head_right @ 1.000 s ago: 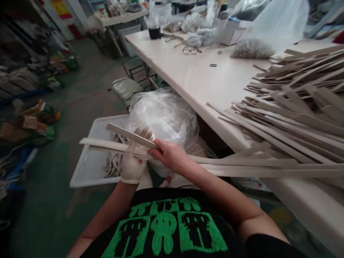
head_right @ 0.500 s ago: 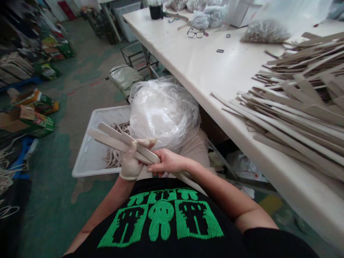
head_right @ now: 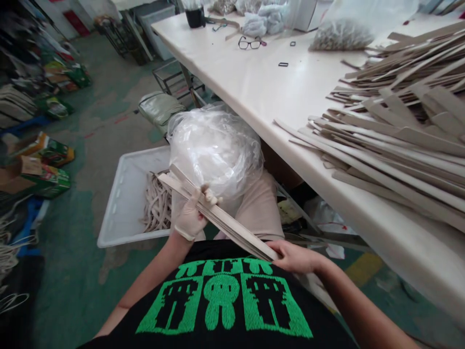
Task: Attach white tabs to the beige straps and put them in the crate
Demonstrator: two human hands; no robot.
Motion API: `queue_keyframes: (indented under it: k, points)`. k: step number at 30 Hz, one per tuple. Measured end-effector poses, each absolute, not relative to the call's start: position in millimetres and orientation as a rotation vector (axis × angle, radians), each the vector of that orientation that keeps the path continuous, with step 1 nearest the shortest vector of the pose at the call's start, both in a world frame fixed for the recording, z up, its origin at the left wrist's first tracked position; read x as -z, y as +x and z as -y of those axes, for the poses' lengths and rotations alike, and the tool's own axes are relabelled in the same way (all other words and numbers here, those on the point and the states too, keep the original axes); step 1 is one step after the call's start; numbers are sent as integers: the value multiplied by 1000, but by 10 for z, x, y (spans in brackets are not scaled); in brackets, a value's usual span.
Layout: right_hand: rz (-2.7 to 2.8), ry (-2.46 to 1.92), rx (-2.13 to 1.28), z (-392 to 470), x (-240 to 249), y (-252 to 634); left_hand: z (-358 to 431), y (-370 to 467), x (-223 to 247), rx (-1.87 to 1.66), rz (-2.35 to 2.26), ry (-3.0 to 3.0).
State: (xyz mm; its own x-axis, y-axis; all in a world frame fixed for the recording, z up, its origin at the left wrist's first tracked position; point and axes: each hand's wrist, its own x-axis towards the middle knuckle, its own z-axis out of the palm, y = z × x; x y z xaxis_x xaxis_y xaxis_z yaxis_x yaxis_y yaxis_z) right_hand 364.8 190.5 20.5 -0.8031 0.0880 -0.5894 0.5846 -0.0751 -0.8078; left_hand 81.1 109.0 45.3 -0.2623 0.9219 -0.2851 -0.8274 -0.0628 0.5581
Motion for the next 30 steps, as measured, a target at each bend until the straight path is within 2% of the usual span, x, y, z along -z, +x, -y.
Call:
queue_keyframes:
  k: [3, 6, 8, 10, 14, 17, 20, 25, 30]
  points:
    - [-1466, 515, 2303, -1898, -105, 3341, -1127, 1070, -401, -1463, -673, 434]
    - [-1085, 112, 2588, -1863, -4, 2924, -1156, 1140, -435, -1327, -610, 616]
    - [-921, -161, 2672, -1826, -1, 2701, -1161, 1110, -476, -1278, -595, 666]
    - [-907, -248, 2726, -1797, -60, 2569, -1143, 1063, -504, -1272, -597, 675]
    - [-1365, 166, 2786, -1782, -215, 2523, -1066, 1013, -458, -1360, -729, 589]
    - [-1754, 568, 2639, -1772, -252, 2536, -1029, 1002, -359, -1467, -966, 480]
    - [-1957, 770, 2474, -1751, -248, 2531, -1021, 968, -270, -1550, -1237, 449]
    - [-2047, 855, 2376, -1767, -244, 2521, -994, 891, -203, -1541, -1292, 456]
    - [-1920, 977, 2514, -1830, -199, 2575, -951, 849, -139, -1442, -1265, 526]
